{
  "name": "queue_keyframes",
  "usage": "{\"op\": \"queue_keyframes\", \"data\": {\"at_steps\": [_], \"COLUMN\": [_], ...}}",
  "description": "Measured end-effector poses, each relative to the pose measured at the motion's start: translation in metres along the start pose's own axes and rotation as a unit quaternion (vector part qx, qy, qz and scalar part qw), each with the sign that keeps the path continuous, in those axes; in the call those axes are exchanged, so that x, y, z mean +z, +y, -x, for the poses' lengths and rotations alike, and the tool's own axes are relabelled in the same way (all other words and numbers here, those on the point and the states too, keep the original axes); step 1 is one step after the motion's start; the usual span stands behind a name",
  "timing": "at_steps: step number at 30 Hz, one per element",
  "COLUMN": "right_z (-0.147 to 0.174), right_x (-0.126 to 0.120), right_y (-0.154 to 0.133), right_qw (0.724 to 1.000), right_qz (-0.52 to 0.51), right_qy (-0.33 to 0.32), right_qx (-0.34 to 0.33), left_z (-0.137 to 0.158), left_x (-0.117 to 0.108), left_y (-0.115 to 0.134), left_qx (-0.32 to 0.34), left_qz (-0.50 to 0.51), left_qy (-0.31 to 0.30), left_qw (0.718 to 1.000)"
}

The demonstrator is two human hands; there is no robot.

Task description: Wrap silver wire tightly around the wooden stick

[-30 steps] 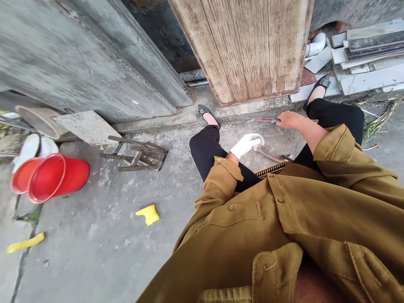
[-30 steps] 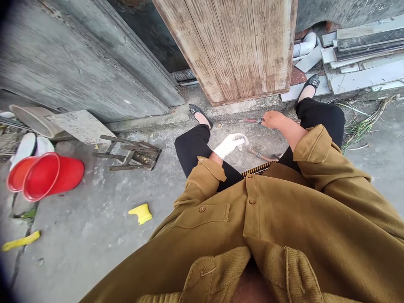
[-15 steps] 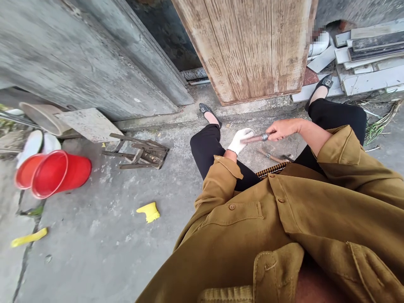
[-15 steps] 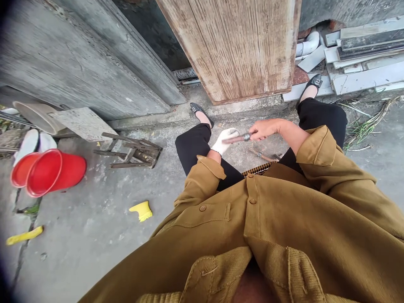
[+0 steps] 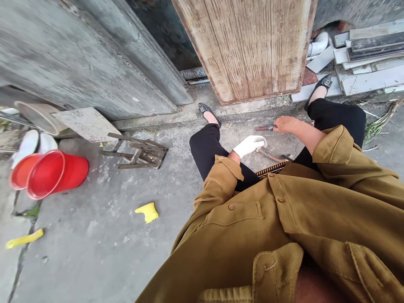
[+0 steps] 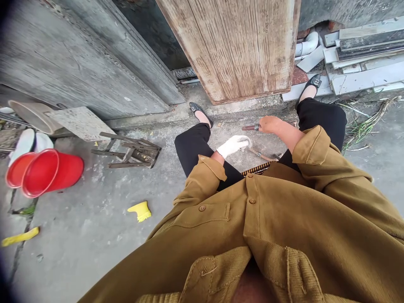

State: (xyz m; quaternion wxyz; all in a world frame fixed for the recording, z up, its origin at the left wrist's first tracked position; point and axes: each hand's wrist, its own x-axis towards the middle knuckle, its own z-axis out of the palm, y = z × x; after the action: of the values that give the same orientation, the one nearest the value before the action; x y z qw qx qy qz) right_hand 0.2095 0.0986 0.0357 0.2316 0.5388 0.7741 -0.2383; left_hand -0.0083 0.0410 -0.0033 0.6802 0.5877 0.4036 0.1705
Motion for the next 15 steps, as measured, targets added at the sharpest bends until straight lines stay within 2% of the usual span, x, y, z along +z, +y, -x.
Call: {"op": "queue_keyframes", "data": {"at_steps": [4, 7, 9, 12, 15], "right_z": [0.004, 0.01, 0.015, 0.027, 0.039], "right_x": [0.011, 0.012, 0.009, -0.001, -0.013], "right_y": [-0.002, -0.004, -0.007, -0.014, -0.019], "right_qw": [0.979, 0.953, 0.938, 0.923, 0.917], "right_qz": [0.017, -0.041, -0.08, -0.147, -0.233], "right_qy": [-0.184, -0.256, -0.273, -0.264, -0.189], "right_qx": [-0.089, -0.158, -0.199, -0.238, -0.261], "left_z": [0.0, 0.0, 0.0, -0.001, -0.003], "left_x": [-0.004, -0.01, -0.013, -0.017, -0.017], "left_y": [-0.002, -0.003, -0.003, -0.004, -0.006], "left_qx": [0.018, 0.023, 0.027, 0.027, 0.017], "left_qz": [-0.015, -0.025, -0.025, -0.035, -0.04], "left_qy": [0.043, 0.068, 0.072, 0.086, 0.105], "left_qw": [0.999, 0.997, 0.997, 0.995, 0.994]}}
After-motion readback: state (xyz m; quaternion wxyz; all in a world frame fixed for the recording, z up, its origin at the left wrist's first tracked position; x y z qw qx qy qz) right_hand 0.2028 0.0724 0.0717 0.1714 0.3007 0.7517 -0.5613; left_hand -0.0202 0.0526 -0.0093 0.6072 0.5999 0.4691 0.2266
